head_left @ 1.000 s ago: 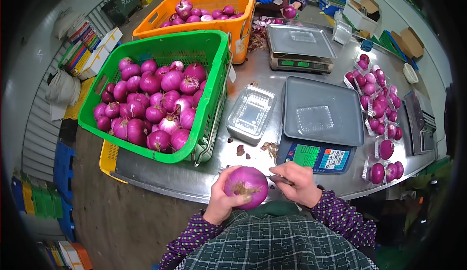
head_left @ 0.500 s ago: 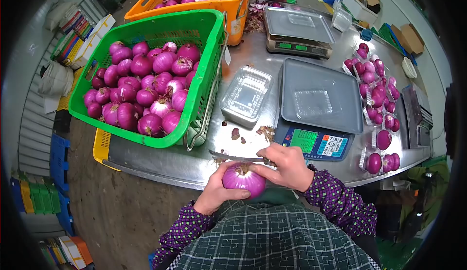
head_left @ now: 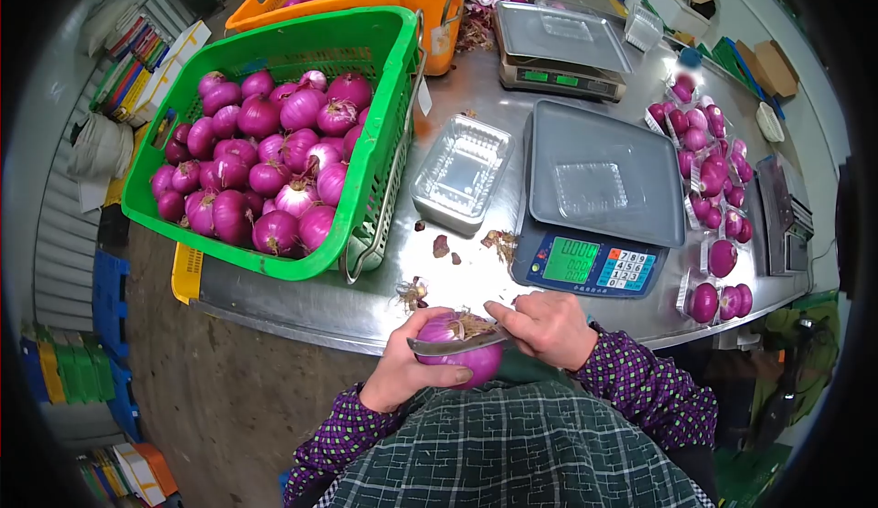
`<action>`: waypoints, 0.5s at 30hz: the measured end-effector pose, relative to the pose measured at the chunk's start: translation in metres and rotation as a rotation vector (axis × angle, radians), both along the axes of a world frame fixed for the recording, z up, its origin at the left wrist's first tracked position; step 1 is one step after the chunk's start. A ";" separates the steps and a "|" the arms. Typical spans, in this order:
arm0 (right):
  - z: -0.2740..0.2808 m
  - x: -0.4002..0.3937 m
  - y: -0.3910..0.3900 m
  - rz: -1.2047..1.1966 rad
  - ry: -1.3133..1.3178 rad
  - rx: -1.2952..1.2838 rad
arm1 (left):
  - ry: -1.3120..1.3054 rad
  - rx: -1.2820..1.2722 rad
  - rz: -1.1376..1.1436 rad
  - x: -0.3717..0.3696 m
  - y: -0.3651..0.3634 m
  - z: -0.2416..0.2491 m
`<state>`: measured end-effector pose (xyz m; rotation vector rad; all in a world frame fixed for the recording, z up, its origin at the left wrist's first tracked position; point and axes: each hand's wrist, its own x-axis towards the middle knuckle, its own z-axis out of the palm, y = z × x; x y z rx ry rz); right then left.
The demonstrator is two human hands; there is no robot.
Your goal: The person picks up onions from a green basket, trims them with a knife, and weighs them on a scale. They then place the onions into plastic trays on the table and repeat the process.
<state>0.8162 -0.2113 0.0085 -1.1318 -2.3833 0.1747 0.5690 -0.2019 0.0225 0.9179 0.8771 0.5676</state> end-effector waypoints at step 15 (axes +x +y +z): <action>-0.043 0.023 -0.005 0.048 0.041 -0.078 | 0.005 -0.071 0.025 -0.012 -0.019 -0.007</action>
